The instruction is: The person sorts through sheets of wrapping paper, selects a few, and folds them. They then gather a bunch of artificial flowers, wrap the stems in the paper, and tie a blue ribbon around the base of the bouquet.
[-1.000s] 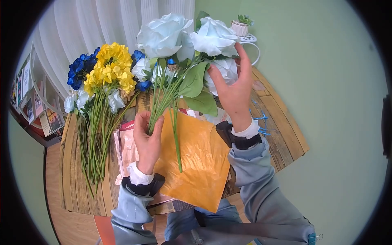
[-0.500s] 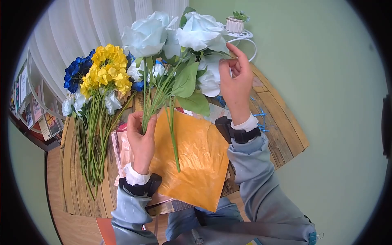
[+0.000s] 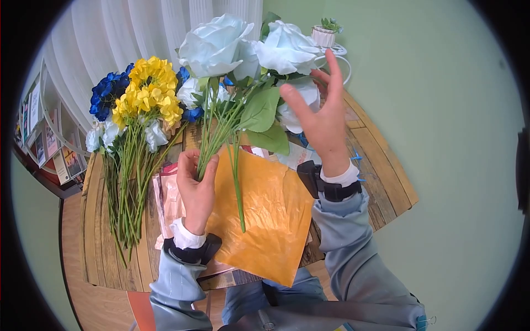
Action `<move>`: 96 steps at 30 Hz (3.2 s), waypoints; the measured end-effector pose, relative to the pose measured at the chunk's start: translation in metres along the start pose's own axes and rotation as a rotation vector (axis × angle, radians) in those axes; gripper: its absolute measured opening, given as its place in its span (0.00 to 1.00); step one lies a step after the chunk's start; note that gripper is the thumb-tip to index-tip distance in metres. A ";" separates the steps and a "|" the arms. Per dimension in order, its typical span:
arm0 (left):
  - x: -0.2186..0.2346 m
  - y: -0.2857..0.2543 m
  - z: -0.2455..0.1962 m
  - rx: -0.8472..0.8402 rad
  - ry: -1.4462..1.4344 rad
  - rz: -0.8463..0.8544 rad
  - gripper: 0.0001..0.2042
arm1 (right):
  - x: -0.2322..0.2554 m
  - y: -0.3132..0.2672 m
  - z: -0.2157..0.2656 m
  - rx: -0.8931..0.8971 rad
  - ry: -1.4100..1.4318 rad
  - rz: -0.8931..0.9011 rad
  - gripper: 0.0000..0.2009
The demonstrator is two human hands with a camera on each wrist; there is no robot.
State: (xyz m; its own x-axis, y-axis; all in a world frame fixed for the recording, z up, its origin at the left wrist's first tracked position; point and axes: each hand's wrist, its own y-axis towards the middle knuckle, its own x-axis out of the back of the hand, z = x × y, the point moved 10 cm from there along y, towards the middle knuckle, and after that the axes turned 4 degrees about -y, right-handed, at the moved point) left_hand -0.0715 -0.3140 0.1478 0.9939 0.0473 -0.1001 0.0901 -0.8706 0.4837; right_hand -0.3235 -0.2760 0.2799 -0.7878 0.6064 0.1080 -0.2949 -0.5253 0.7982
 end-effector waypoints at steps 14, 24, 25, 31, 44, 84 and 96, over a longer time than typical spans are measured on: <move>-0.008 -0.005 -0.008 -0.005 -0.016 0.020 0.10 | -0.011 0.002 -0.034 -0.042 -0.042 0.051 0.42; -0.005 -0.001 -0.004 0.020 -0.039 0.020 0.11 | 0.015 0.003 -0.041 -0.071 0.027 -0.136 0.38; -0.004 0.000 -0.005 0.018 -0.040 0.020 0.11 | 0.015 0.004 -0.044 -0.076 0.121 -0.140 0.37; 0.005 0.007 -0.003 0.043 0.016 0.019 0.09 | 0.018 0.005 -0.047 -0.116 0.312 -0.134 0.29; 0.001 0.006 0.005 0.156 0.022 0.080 0.08 | 0.000 -0.001 0.007 0.125 0.028 -0.015 0.21; -0.018 -0.001 0.020 0.196 0.048 0.310 0.18 | 0.012 0.002 0.003 0.034 0.445 -0.096 0.30; -0.014 0.001 0.029 0.274 0.041 0.325 0.15 | 0.018 0.006 0.006 0.169 0.292 -0.057 0.28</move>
State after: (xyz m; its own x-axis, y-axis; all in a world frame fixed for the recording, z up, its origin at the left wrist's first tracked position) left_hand -0.0875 -0.3294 0.1248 0.9700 -0.2366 0.0567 -0.2433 -0.9410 0.2353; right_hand -0.3365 -0.2642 0.2905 -0.9014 0.4226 -0.0948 -0.2687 -0.3742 0.8876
